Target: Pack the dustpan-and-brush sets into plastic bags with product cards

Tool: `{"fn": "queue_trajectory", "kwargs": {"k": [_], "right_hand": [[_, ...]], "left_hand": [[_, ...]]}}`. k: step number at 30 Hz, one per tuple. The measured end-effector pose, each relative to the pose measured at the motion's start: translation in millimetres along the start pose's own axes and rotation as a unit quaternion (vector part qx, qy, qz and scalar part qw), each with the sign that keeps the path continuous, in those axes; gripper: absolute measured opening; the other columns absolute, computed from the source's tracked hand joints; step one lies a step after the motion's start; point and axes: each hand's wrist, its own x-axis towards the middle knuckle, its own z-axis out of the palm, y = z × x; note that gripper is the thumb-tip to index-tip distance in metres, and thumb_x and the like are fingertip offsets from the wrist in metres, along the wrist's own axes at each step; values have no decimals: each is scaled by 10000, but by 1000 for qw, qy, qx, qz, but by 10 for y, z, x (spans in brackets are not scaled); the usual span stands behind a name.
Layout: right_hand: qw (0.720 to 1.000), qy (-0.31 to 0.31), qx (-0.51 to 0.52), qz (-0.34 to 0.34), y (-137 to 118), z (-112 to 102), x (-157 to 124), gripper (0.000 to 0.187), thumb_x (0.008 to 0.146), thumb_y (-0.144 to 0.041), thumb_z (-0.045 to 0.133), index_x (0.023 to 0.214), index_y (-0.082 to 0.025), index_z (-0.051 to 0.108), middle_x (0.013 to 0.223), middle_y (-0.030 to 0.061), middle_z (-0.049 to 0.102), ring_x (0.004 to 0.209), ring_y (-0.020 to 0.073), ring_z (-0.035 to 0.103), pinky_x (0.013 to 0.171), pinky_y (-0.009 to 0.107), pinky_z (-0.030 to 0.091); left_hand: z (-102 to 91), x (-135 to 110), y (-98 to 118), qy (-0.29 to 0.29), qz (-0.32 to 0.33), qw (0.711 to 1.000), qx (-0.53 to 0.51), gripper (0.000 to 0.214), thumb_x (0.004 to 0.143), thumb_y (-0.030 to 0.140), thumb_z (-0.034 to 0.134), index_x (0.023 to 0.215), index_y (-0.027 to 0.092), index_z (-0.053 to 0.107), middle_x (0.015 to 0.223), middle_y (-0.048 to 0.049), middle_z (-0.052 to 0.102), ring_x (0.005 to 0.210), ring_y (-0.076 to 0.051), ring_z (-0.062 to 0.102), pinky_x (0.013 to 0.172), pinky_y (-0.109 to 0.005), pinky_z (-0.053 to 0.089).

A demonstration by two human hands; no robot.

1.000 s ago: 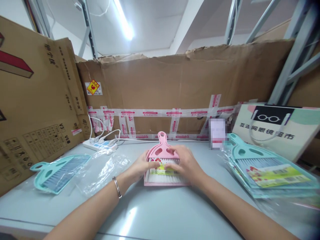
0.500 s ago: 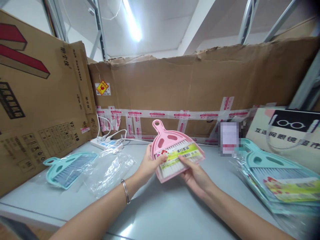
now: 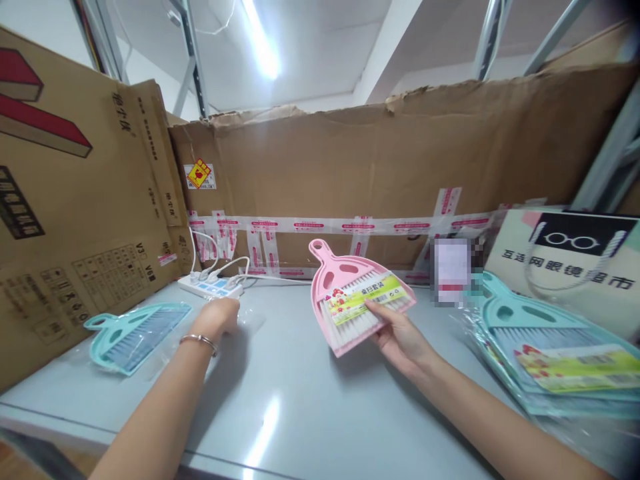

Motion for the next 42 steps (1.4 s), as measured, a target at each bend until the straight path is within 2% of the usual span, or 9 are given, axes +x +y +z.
{"fn": "queue_trajectory", "kwargs": {"k": [4,8,15,20,24,28,32,37,42], "right_hand": [[999,-24,-23,16,23,-23,-12,259,696,-71,638,941,-152,612,860,47,716,715,167,678,599,224,566],[998,-41,-50,27,52,-46,-2,248,690,-87,645,927,-153,614,876,56,713,756,189,678,656,266,571],[996,-45,-67,30,29,-62,22,306,685,-102,654,981,-156,602,862,57,714,782,206,676,694,309,569],[993,-54,-96,42,-29,-44,-7,321,680,-91,659,989,-150,595,904,67,710,819,221,672,709,314,567],[993,-49,-104,41,-54,-62,3,285,687,-83,650,960,-143,597,901,71,711,842,225,668,748,318,561],[990,-48,-121,49,-45,-95,29,284,687,-98,653,963,-139,595,888,76,712,842,227,667,770,325,553],[987,-62,-140,56,-47,-108,26,280,671,-114,664,944,-137,605,915,87,707,861,235,663,798,341,539],[961,-126,-226,98,-79,-106,-24,326,651,-146,678,972,-126,622,966,108,694,865,242,661,835,369,510],[950,-137,-276,52,-5,-77,-73,304,616,-202,713,908,-131,662,910,98,706,879,264,652,838,401,490]], "left_hand": [[24,-6,74,9,27,1000,9,274,547,158,586,802,120,681,924,-207,679,853,-311,640,695,-349,496],[66,60,23,9,49,999,-2,181,561,186,599,717,132,671,820,-172,694,775,-276,651,653,-310,495],[139,157,111,113,34,993,-22,195,656,104,504,778,119,654,880,-208,665,866,-294,634,721,-356,464],[143,126,337,171,92,979,-63,298,793,243,386,1002,184,590,1040,-117,631,949,-239,589,760,-313,443],[218,119,343,135,149,977,-71,470,676,431,556,1052,150,578,1075,-127,606,925,-246,583,749,-288,448],[264,161,255,108,154,980,-67,232,661,206,537,850,137,653,909,-129,657,789,-229,608,662,-277,436],[256,220,228,120,142,979,-78,211,585,30,487,663,134,653,712,-112,666,680,-211,600,594,-267,399],[164,211,273,187,137,963,-139,198,673,75,456,684,141,642,712,-87,665,669,-183,585,611,-264,388],[67,92,407,226,197,927,-228,196,774,170,441,785,155,636,779,-52,674,714,-156,587,649,-245,412]]}}
